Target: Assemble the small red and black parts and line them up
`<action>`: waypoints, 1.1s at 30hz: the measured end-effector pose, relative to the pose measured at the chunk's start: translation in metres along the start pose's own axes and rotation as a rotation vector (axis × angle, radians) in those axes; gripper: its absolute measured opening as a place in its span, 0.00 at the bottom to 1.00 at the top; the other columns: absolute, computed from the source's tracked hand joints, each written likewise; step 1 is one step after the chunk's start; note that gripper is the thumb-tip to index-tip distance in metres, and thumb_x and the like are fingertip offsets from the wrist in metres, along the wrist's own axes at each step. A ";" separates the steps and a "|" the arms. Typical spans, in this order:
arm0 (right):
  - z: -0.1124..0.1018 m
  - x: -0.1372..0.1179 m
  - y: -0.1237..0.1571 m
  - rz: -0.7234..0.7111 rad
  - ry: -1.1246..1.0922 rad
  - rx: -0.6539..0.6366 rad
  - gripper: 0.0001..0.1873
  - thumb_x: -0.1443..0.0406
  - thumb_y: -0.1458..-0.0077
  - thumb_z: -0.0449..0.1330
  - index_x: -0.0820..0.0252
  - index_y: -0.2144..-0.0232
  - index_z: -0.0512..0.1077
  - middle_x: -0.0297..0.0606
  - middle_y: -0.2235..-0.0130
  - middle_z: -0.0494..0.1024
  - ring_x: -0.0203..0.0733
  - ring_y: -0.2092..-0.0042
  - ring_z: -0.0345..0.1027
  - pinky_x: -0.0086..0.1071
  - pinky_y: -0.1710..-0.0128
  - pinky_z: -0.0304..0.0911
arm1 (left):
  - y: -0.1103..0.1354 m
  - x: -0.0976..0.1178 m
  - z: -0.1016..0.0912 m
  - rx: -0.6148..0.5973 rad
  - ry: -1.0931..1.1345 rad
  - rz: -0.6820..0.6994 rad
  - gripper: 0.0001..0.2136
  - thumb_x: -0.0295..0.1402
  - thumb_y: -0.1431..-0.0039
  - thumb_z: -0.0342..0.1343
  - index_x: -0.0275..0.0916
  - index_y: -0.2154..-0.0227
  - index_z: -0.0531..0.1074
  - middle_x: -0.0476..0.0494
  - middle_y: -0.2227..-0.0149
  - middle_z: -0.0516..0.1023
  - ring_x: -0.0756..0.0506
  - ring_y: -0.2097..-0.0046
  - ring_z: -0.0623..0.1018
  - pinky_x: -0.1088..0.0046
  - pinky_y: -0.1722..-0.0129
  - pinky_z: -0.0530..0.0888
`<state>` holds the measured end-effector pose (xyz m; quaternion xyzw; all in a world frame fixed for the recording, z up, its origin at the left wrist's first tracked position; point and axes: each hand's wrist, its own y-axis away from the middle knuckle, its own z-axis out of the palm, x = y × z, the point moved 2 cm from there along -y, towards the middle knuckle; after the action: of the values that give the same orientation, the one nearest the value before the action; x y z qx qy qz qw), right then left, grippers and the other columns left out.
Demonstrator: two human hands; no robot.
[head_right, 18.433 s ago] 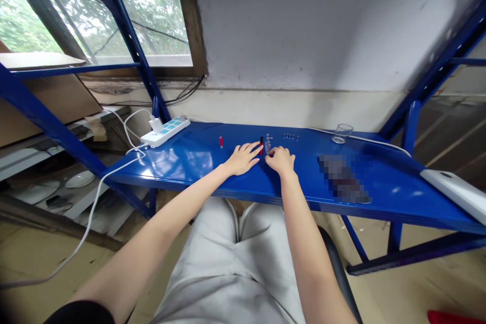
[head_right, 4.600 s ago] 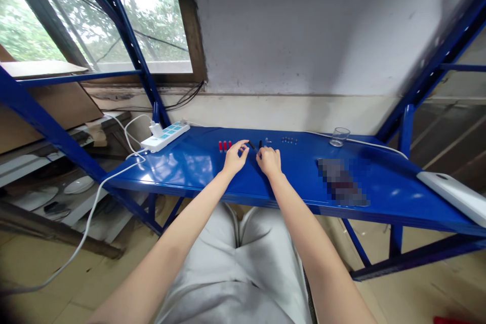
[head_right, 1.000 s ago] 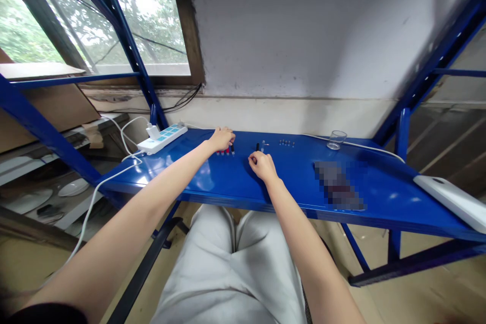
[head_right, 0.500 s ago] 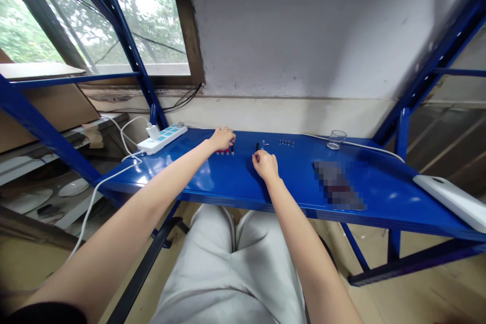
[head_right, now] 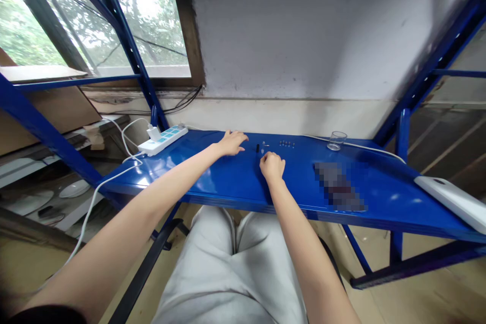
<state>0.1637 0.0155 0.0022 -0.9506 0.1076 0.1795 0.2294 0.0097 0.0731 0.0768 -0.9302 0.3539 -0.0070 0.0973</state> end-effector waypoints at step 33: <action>0.005 -0.024 0.007 -0.494 -0.100 -0.026 0.13 0.65 0.44 0.48 0.61 0.60 0.69 0.43 0.61 0.74 0.43 0.57 0.65 0.34 0.62 0.56 | 0.079 0.003 0.042 0.529 0.296 0.178 0.19 0.30 0.38 0.37 0.36 0.44 0.57 0.37 0.42 0.61 0.45 0.40 0.60 0.61 0.41 0.59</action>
<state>0.1384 0.0152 0.0044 -0.9407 -0.1420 0.1663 0.2592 -0.0363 0.0211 0.0212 -0.8269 0.4303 -0.2254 0.2834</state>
